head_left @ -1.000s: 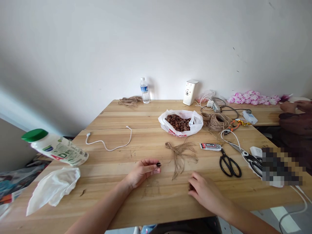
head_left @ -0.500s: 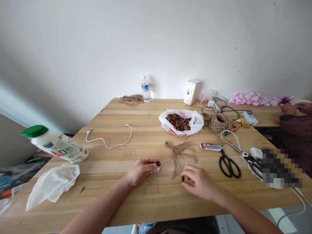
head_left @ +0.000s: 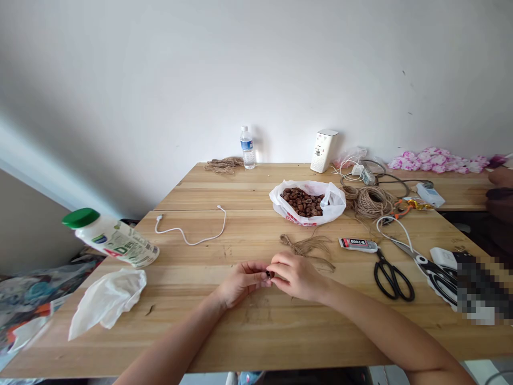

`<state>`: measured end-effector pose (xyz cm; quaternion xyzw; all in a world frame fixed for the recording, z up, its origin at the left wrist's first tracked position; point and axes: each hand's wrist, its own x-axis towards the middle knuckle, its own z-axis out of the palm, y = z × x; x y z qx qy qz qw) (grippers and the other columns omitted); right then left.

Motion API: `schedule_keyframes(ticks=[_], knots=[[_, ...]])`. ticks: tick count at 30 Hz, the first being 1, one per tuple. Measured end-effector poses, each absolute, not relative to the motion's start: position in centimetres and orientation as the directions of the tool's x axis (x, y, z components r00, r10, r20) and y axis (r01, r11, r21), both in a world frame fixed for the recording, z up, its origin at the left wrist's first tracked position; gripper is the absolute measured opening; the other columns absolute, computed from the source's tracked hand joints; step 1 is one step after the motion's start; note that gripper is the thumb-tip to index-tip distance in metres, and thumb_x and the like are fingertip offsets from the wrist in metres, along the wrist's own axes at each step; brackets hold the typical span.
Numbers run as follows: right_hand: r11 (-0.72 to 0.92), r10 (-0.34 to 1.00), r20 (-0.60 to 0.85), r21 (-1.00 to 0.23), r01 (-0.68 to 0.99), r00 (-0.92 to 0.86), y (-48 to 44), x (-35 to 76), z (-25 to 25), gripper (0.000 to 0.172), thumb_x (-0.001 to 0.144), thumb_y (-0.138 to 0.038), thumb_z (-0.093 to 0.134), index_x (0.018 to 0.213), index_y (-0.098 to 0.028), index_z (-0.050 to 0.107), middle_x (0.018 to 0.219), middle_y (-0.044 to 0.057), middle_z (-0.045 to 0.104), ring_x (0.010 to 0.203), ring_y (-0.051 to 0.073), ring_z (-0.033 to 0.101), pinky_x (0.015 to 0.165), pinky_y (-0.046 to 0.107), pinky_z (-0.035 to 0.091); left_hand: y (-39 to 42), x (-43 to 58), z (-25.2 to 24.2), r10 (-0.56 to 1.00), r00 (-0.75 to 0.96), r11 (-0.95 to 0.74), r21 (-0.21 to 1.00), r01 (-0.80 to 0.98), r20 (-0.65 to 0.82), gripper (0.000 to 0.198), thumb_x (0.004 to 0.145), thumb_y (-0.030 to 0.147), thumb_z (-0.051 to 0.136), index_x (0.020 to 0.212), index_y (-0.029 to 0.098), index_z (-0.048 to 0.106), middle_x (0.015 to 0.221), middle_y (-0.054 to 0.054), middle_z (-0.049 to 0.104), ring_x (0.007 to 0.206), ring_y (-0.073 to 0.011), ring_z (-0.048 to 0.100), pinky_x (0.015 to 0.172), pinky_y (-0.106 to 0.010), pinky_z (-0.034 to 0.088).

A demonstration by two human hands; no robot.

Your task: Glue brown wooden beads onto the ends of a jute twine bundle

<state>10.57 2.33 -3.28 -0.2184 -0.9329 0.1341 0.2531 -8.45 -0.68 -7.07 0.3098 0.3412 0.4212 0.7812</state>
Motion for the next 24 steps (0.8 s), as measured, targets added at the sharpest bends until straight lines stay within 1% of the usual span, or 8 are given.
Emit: schedule_keyframes(ticks=[7,24], knots=[[0.867,0.481,0.364,-0.332,0.371,-0.798,2.41,10.32,-3.13,0.017,0.084,-0.019,0.052,0.098,-0.017,0.061,0.092,0.007,0.059,0.079,0.016,0.055,0.07,0.027,0.046,-0.68,-8.61,-7.17,0.872,0.411,0.441,0.792,-0.422,-0.266,0.024,0.063,0.017,0.074,0.085,0.011,0.07,0.076,-0.008,0.069,0.067,-0.015,0.062,0.075,-0.03,0.047],[0.835,0.52,0.323,-0.39,0.389,-0.791,2.38,10.14,-3.16,0.016,0.083,-0.02,0.056,0.096,-0.015,0.063,0.09,0.006,0.059,0.08,0.016,0.055,0.071,0.025,0.045,-0.79,-8.58,-7.34,0.876,0.391,0.443,0.793,-0.419,-0.283,0.023,0.062,0.016,0.075,0.084,0.012,0.071,0.074,-0.006,0.07,0.065,-0.0134,0.063,0.073,-0.027,0.048]])
